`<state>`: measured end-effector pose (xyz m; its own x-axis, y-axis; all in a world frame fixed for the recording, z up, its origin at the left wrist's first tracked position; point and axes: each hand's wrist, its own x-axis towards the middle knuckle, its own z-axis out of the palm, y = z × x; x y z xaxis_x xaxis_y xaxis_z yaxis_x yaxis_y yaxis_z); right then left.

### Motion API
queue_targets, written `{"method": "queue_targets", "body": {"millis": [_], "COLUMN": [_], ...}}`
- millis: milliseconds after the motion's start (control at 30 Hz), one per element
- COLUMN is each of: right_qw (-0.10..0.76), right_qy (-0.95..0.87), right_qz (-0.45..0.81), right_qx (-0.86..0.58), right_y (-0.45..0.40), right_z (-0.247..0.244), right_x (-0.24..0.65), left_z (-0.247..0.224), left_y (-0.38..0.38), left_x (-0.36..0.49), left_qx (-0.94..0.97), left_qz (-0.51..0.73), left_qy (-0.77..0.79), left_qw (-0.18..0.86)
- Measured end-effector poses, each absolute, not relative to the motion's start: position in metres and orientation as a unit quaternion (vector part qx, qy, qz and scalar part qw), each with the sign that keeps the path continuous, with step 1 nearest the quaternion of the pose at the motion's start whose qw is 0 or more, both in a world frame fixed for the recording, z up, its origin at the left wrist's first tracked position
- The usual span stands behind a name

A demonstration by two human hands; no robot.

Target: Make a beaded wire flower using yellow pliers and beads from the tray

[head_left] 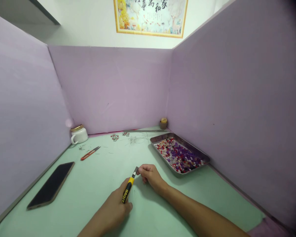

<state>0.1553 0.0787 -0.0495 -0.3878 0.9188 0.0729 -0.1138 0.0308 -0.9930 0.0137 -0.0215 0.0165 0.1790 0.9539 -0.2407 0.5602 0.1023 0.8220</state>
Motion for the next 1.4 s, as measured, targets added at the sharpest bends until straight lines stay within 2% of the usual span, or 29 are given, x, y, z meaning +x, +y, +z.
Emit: {"method": "queue_targets", "body": {"millis": [800, 867, 1100, 1200, 1267, 1400], "right_qw": [0.433, 0.432, 0.45, 0.449, 0.446, 0.438], "right_qy": [-0.568, -0.565, -0.531, -0.53, -0.533, -0.521], "right_qz": [0.609, 0.613, 0.651, 0.655, 0.652, 0.655], "right_qx": [-0.345, -0.344, -0.302, -0.296, -0.303, -0.328], "right_y": [0.08, 0.08, 0.077, 0.078, 0.078, 0.078], "right_z": [-0.051, -0.049, -0.041, -0.041, -0.042, -0.044], "right_x": [0.154, 0.155, 0.16, 0.16, 0.159, 0.157], "left_z": [0.005, 0.005, 0.008, 0.007, 0.006, -0.001], "left_y": [-0.02, -0.02, -0.021, -0.021, -0.02, -0.018], "left_x": [0.01, 0.012, 0.014, 0.011, 0.009, 0.006], "left_qx": [0.631, 0.618, 0.495, 0.475, 0.527, 0.679], "left_qz": [0.245, 0.242, 0.306, 0.301, 0.271, 0.208], "left_qy": [0.595, 0.595, 0.523, 0.519, 0.548, 0.629], "left_qw": [0.432, 0.454, 0.623, 0.644, 0.591, 0.317]}}
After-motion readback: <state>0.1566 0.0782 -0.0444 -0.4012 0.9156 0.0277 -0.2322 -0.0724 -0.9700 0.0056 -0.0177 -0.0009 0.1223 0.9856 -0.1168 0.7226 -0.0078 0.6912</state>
